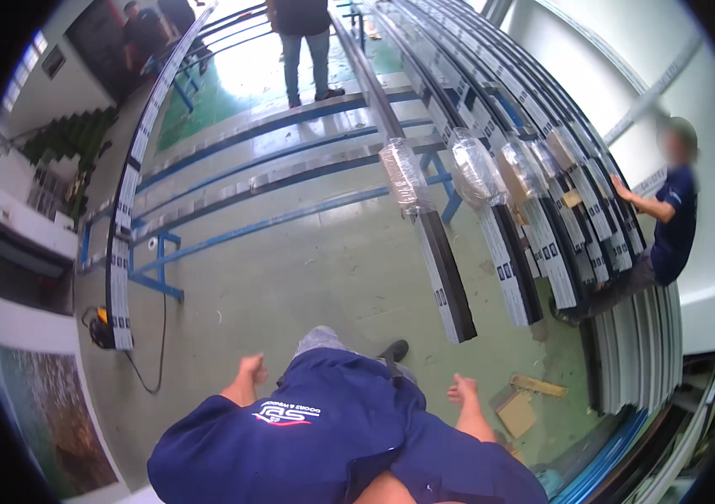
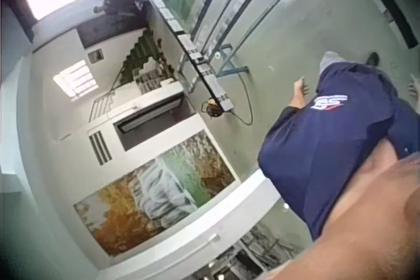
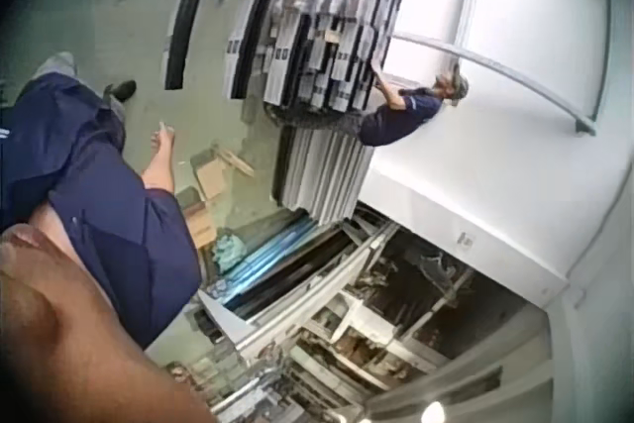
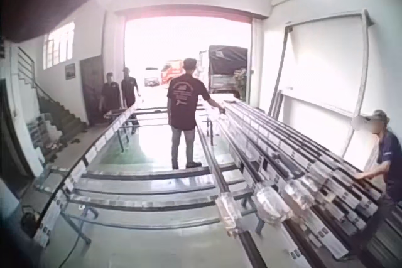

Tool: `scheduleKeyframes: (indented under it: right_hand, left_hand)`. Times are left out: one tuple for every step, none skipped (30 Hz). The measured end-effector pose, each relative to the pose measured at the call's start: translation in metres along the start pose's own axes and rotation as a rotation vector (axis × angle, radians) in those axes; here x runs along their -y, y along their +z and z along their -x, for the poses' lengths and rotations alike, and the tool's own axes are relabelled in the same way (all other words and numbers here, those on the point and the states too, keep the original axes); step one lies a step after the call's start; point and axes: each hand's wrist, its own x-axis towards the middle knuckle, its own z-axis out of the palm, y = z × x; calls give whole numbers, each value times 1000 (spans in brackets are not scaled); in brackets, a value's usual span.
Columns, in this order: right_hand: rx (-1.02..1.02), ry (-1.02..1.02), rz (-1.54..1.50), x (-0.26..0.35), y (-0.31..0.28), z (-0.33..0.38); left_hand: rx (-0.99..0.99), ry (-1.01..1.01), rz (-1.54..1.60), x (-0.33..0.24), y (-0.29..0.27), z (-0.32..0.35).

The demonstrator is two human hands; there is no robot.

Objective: Moving and aligning long metal pieces onto a fabrication rack and reviewing technical drawings with a colleague.

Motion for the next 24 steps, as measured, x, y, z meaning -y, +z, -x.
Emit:
scheduleKeyframes:
  right_hand:
    - [-32, -35, 26, 20, -27, -9]
    - [-63, -70, 43, 41, -47, -19]
    - [-69, -80, 69, 62, -60, -26]
    - [-98, -116, 25, 84, -71, -28]
    - [-128, -151, -22, 104, -79, -27]
    - [-137, -154, -3, 122, -82, -21]
    - [-70, -173, 23, 142, -82, -12]
    - [-3, -195, 48, 163, -81, -2]
    - [-6, -199, 61, 185, -75, 12]
    - [98, -230, 61, 205, -68, 29]
    - [207, -261, 58, 225, -57, 46]
    - [200, -261, 61, 241, -47, 59]
    - [215, -326, 39, 252, -38, 72]
    - [225, -394, 12, 263, -30, 85]
    - [204, -451, 13, 273, -19, 100]
    - [193, -450, 10, 281, -6, 120]
    - [120, -563, 128, 290, 11, 140]
    - [44, -675, 248, 297, 30, 152]
    - [-66, -854, 295, 299, 51, 155]
    - [-97, -902, 341, 298, 70, 164]
    - [-263, -946, 521, 299, 87, 171]
    - [-430, -979, 710, 297, 98, 176]
    - [-429, -974, 722, 292, 104, 171]
    - [-547, -954, 739, 288, 112, 164]
  left_hand:
    - [18, 20, 33, -17, 27, 10]
    - [23, 119, 35, -35, 52, 20]
    - [26, 218, 33, -52, 76, 30]
    - [16, 307, -38, -67, 96, 37]
    - [8, 396, -114, -79, 113, 44]
    - [21, 514, -166, -92, 128, 55]
    - [32, 636, -220, -101, 138, 67]
    - [36, 629, -206, -105, 144, 73]
    - [77, 645, -234, -106, 147, 76]
    - [118, 661, -262, -107, 145, 76]
    - [113, 700, -258, -94, 141, 59]
    - [119, 699, -255, -83, 136, 43]
    - [160, 542, -214, -70, 129, 30]
    - [203, 389, -176, -60, 123, 20]
    - [187, 302, -179, -51, 114, 11]
    - [169, 213, -184, -37, 102, 1]
    - [157, 128, -201, -18, 87, -17]
    - [144, 44, -217, -6, 74, -38]
    - [151, 45, -219, 0, 63, -49]
    - [113, -20, -146, 8, 52, -57]
    - [73, -84, -73, 12, 40, -66]
    - [78, -95, -74, 15, 28, -74]
    - [99, -82, -36, 12, 15, -80]
    - [119, -69, 4, 8, 6, -86]
